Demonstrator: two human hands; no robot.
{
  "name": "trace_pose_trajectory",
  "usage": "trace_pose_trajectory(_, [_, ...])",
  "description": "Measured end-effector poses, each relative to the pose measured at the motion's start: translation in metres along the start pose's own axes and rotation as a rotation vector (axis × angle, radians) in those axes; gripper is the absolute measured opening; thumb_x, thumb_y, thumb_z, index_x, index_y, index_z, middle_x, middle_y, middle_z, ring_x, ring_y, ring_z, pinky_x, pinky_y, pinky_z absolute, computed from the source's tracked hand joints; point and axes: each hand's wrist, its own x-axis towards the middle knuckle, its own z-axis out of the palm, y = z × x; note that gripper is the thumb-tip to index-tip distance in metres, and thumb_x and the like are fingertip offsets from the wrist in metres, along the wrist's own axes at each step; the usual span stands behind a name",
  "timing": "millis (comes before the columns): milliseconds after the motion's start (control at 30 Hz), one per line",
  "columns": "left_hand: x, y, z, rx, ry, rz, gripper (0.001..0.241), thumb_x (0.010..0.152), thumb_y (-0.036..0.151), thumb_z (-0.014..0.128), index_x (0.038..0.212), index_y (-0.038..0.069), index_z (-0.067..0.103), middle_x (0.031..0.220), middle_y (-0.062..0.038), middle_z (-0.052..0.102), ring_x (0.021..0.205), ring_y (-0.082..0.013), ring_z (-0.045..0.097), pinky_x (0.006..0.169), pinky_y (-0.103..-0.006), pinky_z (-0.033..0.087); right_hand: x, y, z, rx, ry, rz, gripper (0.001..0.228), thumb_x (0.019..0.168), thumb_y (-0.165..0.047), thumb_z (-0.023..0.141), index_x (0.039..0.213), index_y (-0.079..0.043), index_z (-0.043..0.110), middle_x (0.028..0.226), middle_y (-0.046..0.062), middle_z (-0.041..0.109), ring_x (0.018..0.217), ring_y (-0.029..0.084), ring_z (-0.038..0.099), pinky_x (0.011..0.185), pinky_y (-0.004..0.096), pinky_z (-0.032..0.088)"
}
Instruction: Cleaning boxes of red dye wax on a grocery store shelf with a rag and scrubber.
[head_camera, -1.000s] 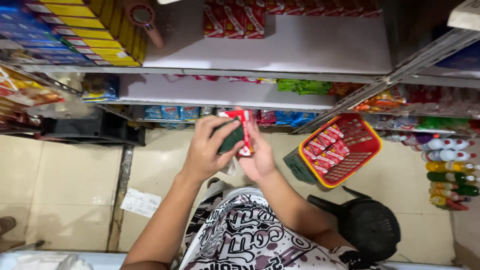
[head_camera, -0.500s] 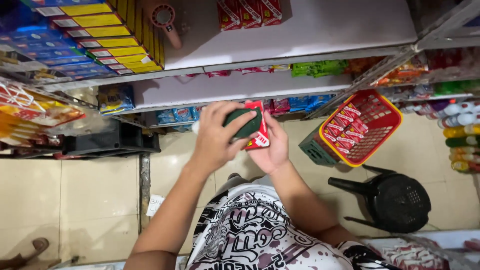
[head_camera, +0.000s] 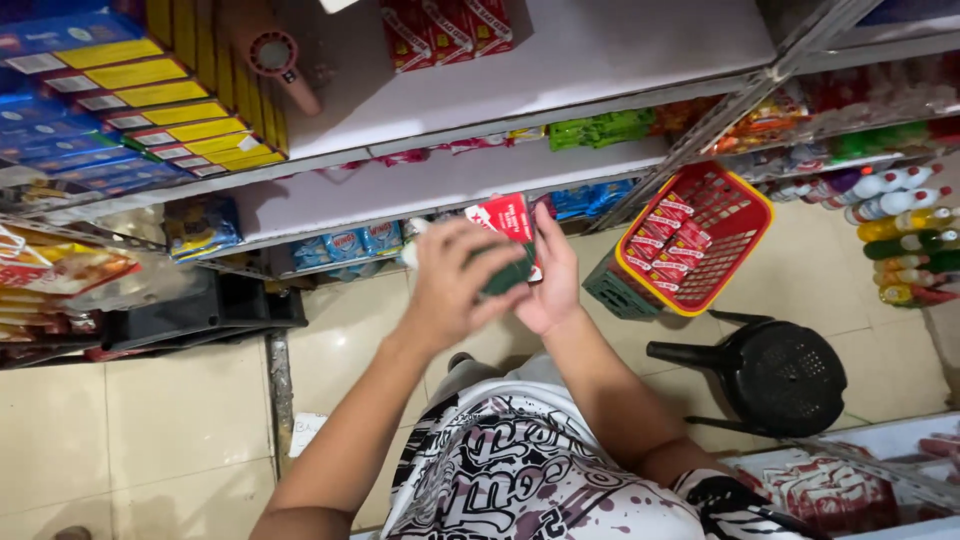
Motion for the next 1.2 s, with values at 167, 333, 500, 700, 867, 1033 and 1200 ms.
trace_pose_trajectory(167, [0.026, 0.009, 0.017, -0.002, 0.032, 0.006, 0.044, 0.097, 0.059, 0.061, 0.127, 0.028, 0.068, 0.125, 0.0, 0.062, 0.12, -0.0273, 0.051, 0.105, -0.047, 0.037, -0.008, -0.034, -0.014, -0.109, -0.032, 0.043, 0.048, 0.104, -0.044, 0.055, 0.127, -0.003, 0.064, 0.109, 0.014, 0.074, 0.089, 0.025, 0.075, 0.078, 0.041, 0.063])
trace_pose_trajectory(333, [0.05, 0.029, 0.042, 0.092, 0.191, -0.066, 0.043, 0.092, 0.05, 0.076, 0.126, 0.025, 0.069, 0.13, -0.006, 0.056, 0.122, -0.0337, 0.049, 0.106, -0.05, 0.038, -0.018, -0.075, -0.016, -0.151, -0.047, 0.117, 0.049, 0.102, -0.042, 0.056, 0.125, 0.0, 0.065, 0.106, 0.018, 0.076, 0.092, 0.031, 0.074, 0.086, 0.045, 0.062])
trace_pose_trajectory(500, [0.049, 0.078, 0.09, 0.041, 0.127, -0.049, 0.041, 0.091, 0.051, 0.073, 0.124, 0.028, 0.07, 0.128, 0.001, 0.061, 0.123, -0.0251, 0.05, 0.109, -0.046, 0.034, -0.025, -0.128, -0.007, -0.221, -0.061, 0.094, 0.05, 0.104, -0.042, 0.052, 0.126, 0.001, 0.062, 0.111, 0.019, 0.075, 0.091, 0.027, 0.075, 0.084, 0.043, 0.063])
trace_pose_trajectory(700, [0.071, 0.067, 0.096, 0.039, 0.236, -0.147, 0.041, 0.089, 0.042, 0.082, 0.124, 0.025, 0.07, 0.139, -0.01, 0.054, 0.131, -0.0362, 0.047, 0.111, -0.052, 0.035, -0.035, -0.147, -0.019, -0.248, -0.12, 0.224, 0.048, 0.103, -0.041, 0.055, 0.125, -0.001, 0.066, 0.108, 0.019, 0.076, 0.088, 0.029, 0.075, 0.077, 0.042, 0.063])
trace_pose_trajectory(867, [0.062, 0.09, 0.118, 0.099, 0.276, -0.273, 0.041, 0.095, 0.041, 0.076, 0.131, 0.024, 0.066, 0.146, -0.008, 0.05, 0.137, -0.0345, 0.041, 0.116, -0.0496, 0.029, -0.024, -0.162, -0.044, -0.24, -0.145, 0.3, 0.047, 0.104, -0.038, 0.052, 0.128, 0.0, 0.063, 0.115, 0.019, 0.073, 0.094, 0.027, 0.073, 0.079, 0.036, 0.063])
trace_pose_trajectory(1033, [0.049, 0.111, 0.138, 0.155, 0.195, -0.301, 0.046, 0.095, 0.047, 0.07, 0.136, 0.026, 0.063, 0.151, -0.004, 0.052, 0.14, -0.0302, 0.04, 0.116, -0.046, 0.025, -0.018, -0.169, -0.049, -0.256, -0.169, 0.342, 0.048, 0.104, -0.043, 0.05, 0.128, -0.004, 0.063, 0.113, 0.016, 0.073, 0.092, 0.023, 0.075, 0.064, 0.021, 0.061])
trace_pose_trajectory(1200, [0.057, 0.08, 0.119, 0.129, 0.204, -0.273, 0.043, 0.091, 0.055, 0.074, 0.127, 0.032, 0.069, 0.156, -0.006, 0.046, 0.143, -0.0306, 0.034, 0.12, -0.0461, 0.023, -0.01, -0.16, -0.042, -0.306, -0.231, 0.322, 0.051, 0.105, -0.044, 0.049, 0.133, -0.002, 0.061, 0.112, 0.018, 0.073, 0.089, 0.025, 0.072, 0.073, 0.04, 0.064])
